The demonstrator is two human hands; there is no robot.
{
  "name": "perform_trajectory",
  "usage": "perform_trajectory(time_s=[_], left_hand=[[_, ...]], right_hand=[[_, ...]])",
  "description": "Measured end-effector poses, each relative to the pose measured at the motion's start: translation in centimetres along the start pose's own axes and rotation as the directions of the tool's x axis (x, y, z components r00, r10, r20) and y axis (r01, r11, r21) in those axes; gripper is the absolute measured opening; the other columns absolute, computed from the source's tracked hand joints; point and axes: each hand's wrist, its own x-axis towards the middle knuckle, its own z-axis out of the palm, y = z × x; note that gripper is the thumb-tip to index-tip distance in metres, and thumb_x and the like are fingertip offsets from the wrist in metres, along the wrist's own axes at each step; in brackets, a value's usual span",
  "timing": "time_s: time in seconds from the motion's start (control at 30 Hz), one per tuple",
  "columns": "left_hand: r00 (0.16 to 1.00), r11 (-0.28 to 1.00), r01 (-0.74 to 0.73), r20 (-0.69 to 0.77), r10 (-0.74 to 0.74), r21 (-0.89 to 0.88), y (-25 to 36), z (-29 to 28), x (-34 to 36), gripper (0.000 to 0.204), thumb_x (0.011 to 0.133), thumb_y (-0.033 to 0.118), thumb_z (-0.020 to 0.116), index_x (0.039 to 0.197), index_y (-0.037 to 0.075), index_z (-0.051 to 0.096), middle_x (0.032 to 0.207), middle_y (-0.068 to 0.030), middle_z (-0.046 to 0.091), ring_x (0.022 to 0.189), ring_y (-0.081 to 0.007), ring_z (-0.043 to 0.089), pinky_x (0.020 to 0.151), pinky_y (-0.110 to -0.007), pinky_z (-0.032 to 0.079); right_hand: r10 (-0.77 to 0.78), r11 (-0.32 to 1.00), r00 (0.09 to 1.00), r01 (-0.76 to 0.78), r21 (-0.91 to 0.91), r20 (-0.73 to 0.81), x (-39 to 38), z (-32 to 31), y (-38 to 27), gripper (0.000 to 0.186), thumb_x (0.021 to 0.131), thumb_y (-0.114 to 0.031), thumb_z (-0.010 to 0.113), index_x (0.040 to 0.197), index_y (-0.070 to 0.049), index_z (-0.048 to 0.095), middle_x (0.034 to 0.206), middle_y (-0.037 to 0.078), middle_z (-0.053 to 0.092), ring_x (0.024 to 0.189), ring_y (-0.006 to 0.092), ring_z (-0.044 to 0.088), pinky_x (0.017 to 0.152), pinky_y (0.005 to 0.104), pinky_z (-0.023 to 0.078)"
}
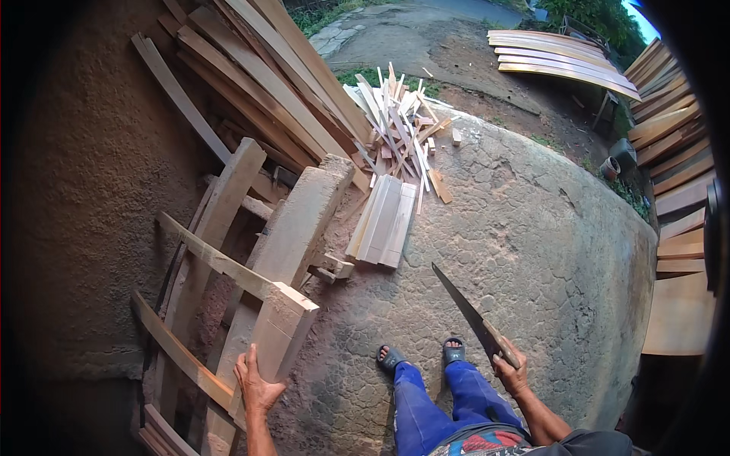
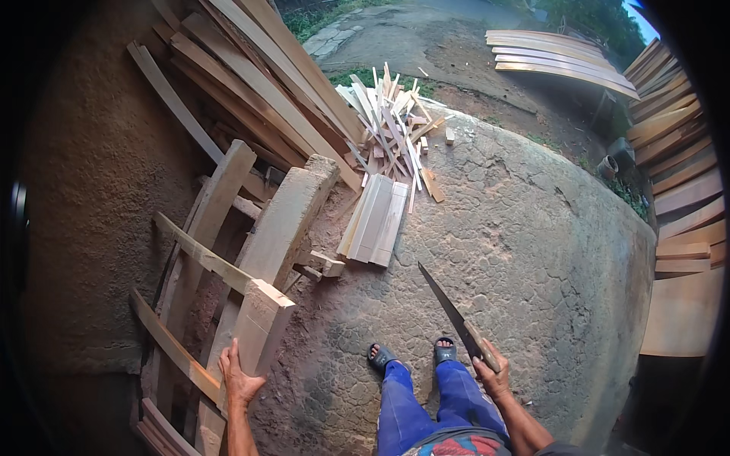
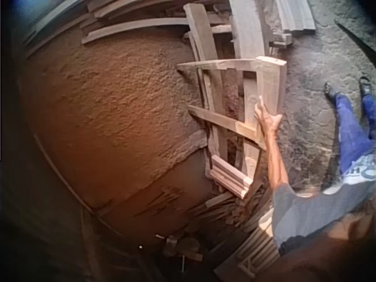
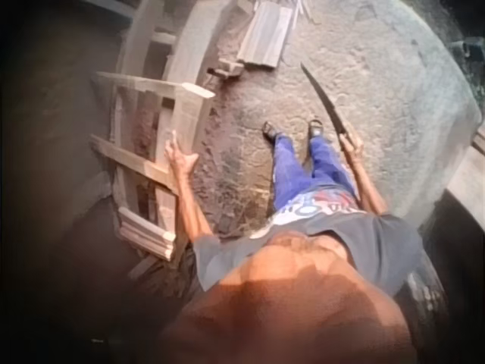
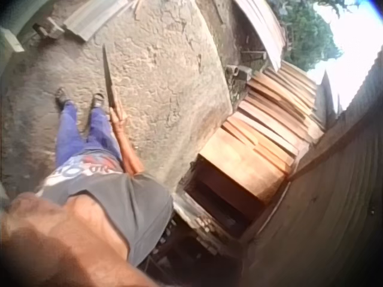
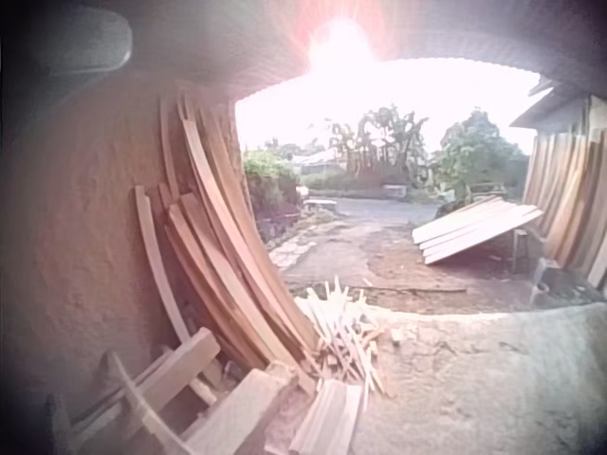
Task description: The person uses a hand saw to cut a wooden plank resting on a wooden frame. After each cut, the person removes the cut piece and places it on a nearby pile of wood scraps. The process is repeated several times.
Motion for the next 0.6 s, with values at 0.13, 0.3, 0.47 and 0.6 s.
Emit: perform_trajectory(time_s=[0.13,0.3,0.47,0.6], left_hand=[[0.948,0.992,-0.028,0.311,0.064,-0.119,8.0,6.2,-5.3,0.12,0.05,0.036,0.092,0.155,0.018,0.036,0.138,-0.0229,0.041,0.128,-0.0429,0.041,0.109,-0.052,0.038],[0.829,0.978,0.134,0.558,-0.022,-0.161,13.8,23.3,-5.7,0.121,0.055,0.051,0.09,0.156,0.018,0.033,0.139,-0.0255,0.045,0.129,-0.0443,0.044,0.109,-0.051,0.039],[0.745,0.963,0.25,0.654,-0.127,-0.098,19.7,34.5,-0.7,0.122,0.057,0.051,0.089,0.158,0.024,0.027,0.139,-0.0256,0.047,0.13,-0.044,0.046,0.107,-0.053,0.041],[0.798,0.973,0.201,0.595,-0.098,-0.11,25.8,36.3,7.9,0.12,0.058,0.049,0.088,0.158,0.026,0.026,0.137,-0.0269,0.047,0.129,-0.0447,0.047,0.106,-0.054,0.041]], right_hand=[[0.06,0.996,0.986,-0.047,0.081,-0.158,-0.8,-1.0,5.1,0.058,0.083,-0.012,0.069,0.138,0.002,0.057,0.076,-0.001,0.058,0.054,0.0069,0.049,0.048,0.0239,0.041],[0.252,0.952,0.955,-0.217,0.214,-0.156,-1.5,-2.4,7.5,0.062,0.081,-0.009,0.07,0.139,0.003,0.055,0.094,0.004,0.065,0.074,0.0121,0.059,0.065,0.027,0.049],[0.175,0.98,0.935,-0.135,0.144,-0.309,-4.1,-5.3,12.6,0.059,0.079,-0.01,0.074,0.133,0.006,0.06,0.103,0.003,0.065,0.089,0.011,0.061,0.079,0.0249,0.049],[0.308,0.944,0.896,-0.249,0.215,-0.318,-6.6,-6.3,12.9,0.059,0.078,-0.009,0.073,0.133,0.006,0.06,0.11,0.004,0.065,0.091,0.012,0.059,0.082,0.026,0.049]])
